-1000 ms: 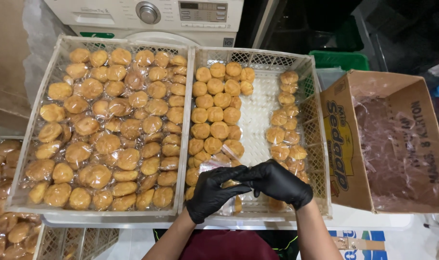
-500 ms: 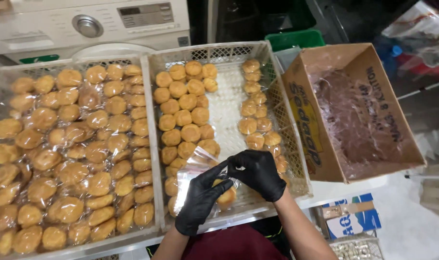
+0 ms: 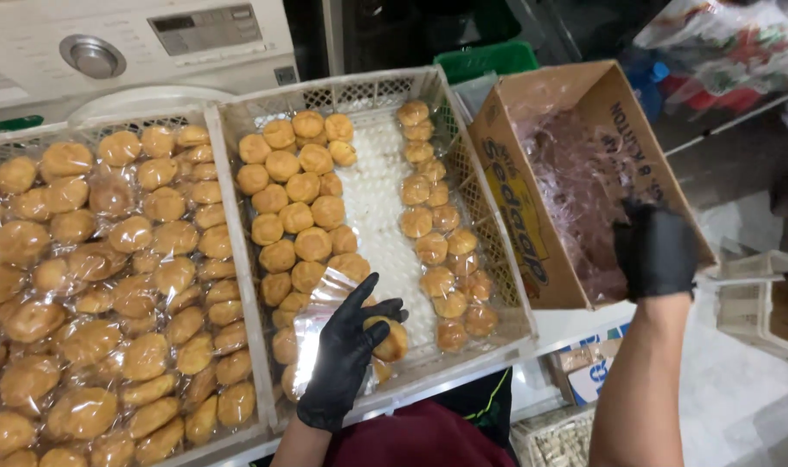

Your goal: Bagging small pastries into individual plastic bags from a tray

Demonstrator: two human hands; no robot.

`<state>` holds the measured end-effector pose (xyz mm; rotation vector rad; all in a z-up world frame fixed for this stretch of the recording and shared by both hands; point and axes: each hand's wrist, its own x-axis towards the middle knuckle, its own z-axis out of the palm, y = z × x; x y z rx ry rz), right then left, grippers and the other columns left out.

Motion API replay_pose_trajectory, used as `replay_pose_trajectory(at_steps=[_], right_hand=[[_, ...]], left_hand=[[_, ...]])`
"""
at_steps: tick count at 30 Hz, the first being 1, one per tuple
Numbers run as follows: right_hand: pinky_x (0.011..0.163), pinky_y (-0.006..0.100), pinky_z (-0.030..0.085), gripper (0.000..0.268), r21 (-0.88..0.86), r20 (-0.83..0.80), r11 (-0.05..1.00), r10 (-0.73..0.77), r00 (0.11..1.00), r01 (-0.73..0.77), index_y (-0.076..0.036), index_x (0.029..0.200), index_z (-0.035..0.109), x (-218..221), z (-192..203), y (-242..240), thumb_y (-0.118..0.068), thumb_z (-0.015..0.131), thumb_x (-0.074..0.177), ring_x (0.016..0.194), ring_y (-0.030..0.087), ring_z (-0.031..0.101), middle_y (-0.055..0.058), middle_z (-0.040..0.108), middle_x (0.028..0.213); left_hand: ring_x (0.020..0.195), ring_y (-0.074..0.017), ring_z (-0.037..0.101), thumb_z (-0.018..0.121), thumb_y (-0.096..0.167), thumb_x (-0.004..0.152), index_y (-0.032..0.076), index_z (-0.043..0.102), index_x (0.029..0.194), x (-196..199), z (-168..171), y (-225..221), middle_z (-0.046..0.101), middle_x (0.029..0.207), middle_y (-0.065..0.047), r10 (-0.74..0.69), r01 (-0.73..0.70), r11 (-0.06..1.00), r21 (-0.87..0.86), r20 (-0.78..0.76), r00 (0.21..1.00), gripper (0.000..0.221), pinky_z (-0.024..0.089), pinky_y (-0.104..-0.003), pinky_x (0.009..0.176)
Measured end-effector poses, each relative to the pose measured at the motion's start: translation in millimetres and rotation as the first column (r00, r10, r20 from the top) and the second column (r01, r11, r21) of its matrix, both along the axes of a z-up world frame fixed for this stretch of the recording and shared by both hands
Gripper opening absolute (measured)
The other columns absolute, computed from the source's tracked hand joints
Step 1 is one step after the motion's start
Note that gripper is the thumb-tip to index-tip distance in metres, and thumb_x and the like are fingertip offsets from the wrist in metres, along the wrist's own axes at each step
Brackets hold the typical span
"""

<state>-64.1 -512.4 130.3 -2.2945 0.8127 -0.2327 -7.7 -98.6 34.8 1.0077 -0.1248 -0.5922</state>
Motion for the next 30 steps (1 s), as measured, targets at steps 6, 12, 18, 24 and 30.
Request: replay_pose_trajectory(at_steps=[6, 12, 18, 24, 30], right_hand=[[0.071, 0.027, 0.042, 0.017, 0.179, 0.463, 0.971, -0.226, 0.857, 0.159, -0.004, 0.111, 0.075, -31, 32, 73, -0.013, 0.061, 0.112, 0.066, 0.010, 0.052, 0.004, 0.058, 0.074], [0.097, 0.048, 0.058, 0.009, 0.351, 0.609, 0.749, 0.272, 0.745, -0.561, 0.008, 0.090, 0.075, -7, -34, 145, 0.005, 0.072, 0.082, 0.107, 0.041, 0.071, 0.029, 0.073, 0.107], [0.079, 0.036, 0.059, 0.042, 0.709, 0.384, 0.546, 0.230, 0.894, -0.445, 0.004, 0.094, 0.071, 17, -101, 214, 0.010, 0.094, 0.060, 0.079, 0.019, 0.071, 0.014, 0.076, 0.083], [0.077, 0.038, 0.065, 0.046, 0.800, 0.321, 0.460, 0.213, 0.923, -0.385, 0.006, 0.108, 0.069, 21, -94, 224, 0.019, 0.085, 0.067, 0.083, 0.022, 0.075, 0.014, 0.077, 0.089], [0.084, 0.040, 0.057, 0.011, 0.638, 0.539, 0.368, 0.413, 0.734, -0.676, 0.004, 0.094, 0.081, 19, -79, 225, -0.003, 0.073, 0.090, 0.092, 0.019, 0.063, 0.014, 0.072, 0.096]], left_hand=[[0.117, -0.0261, 0.073, 0.055, 0.012, 0.102, -0.002, 0.055, 0.142, 0, -11, 2, 0.070, 0.134, -0.016, -0.002, -0.104, 0.964, 0.244, 0.398, 0.917, 0.043, 0.055, -0.033, 0.104], [0.120, -0.0422, 0.067, 0.059, 0.017, 0.097, -0.002, 0.059, 0.143, 0, -4, -11, 0.068, 0.134, -0.027, 0.132, -0.159, 0.982, -0.105, -0.221, 0.966, 0.050, 0.058, -0.052, 0.098], [0.101, -0.0365, 0.075, 0.070, -0.002, 0.088, -0.009, 0.072, 0.121, -3, -20, -10, 0.076, 0.112, -0.029, 0.272, -0.325, 0.938, -0.124, -0.321, 0.907, 0.033, 0.063, -0.043, 0.087], [0.097, -0.0311, 0.077, 0.071, -0.010, 0.084, -0.006, 0.074, 0.115, -7, -29, -3, 0.078, 0.104, -0.023, 0.280, -0.384, 0.898, -0.212, -0.397, 0.874, 0.032, 0.062, -0.029, 0.079], [0.096, -0.0343, 0.075, 0.070, -0.012, 0.087, -0.007, 0.073, 0.096, -22, -17, 12, 0.077, 0.101, -0.025, 0.210, -0.387, 0.866, -0.316, -0.474, 0.855, 0.011, 0.060, -0.034, 0.082]])
